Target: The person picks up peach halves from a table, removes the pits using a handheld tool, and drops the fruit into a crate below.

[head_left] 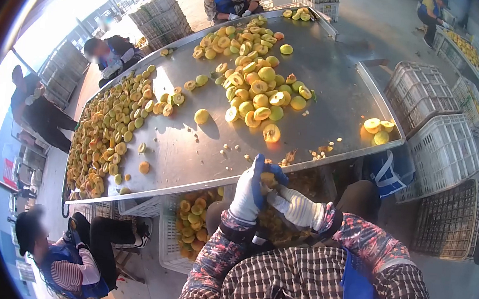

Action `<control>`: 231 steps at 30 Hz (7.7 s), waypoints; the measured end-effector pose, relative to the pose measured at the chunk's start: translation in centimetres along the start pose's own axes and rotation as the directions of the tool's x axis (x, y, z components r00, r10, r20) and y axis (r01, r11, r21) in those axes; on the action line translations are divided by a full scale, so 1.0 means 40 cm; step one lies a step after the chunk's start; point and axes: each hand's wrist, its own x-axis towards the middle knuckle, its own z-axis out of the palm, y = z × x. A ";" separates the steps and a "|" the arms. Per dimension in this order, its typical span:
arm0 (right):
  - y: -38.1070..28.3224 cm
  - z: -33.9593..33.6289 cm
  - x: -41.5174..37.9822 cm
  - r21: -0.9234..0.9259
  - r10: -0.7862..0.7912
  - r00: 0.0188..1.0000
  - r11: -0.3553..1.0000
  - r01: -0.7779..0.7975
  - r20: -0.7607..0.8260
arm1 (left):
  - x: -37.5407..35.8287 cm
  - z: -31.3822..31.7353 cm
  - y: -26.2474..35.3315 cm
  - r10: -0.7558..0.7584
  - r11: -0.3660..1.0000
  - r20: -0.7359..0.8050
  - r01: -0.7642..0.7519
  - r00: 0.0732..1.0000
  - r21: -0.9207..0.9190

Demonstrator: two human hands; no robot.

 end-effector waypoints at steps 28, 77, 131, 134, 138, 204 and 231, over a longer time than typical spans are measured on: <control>-0.052 -0.128 -0.108 -0.812 0.646 0.762 0.421 -0.404 -0.044 | 0.002 -0.046 -0.027 0.314 0.891 -0.031 -0.283 0.949 0.356; 0.003 -0.292 0.291 -0.091 0.519 0.774 0.846 -0.525 0.362 | 0.197 -0.192 -0.002 -0.247 0.845 0.427 -0.023 0.870 0.534; -0.143 -0.014 -0.039 -0.841 -0.260 0.961 0.538 0.061 -0.097 | -0.020 -0.025 -0.064 0.407 0.906 0.125 -0.417 0.905 0.070; -0.134 -0.003 -0.042 -0.850 -0.285 0.950 0.525 0.041 -0.130 | -0.026 -0.011 -0.068 0.588 0.703 0.131 -0.584 0.798 0.405; -0.102 0.016 -0.040 -0.883 -0.233 0.962 0.470 -0.016 -0.141 | -0.027 0.004 -0.068 0.582 0.725 0.026 -0.533 0.813 0.436; -0.019 -0.099 -0.126 -0.891 0.606 0.795 0.352 -0.287 -0.016 | -0.138 -0.389 0.071 0.498 -0.205 -0.250 0.393 0.830 0.896; 0.151 -0.177 -0.069 -0.271 0.093 0.937 0.943 -0.191 -0.337 | 0.159 -0.087 -0.023 0.075 0.996 -0.043 -0.077 0.996 -0.047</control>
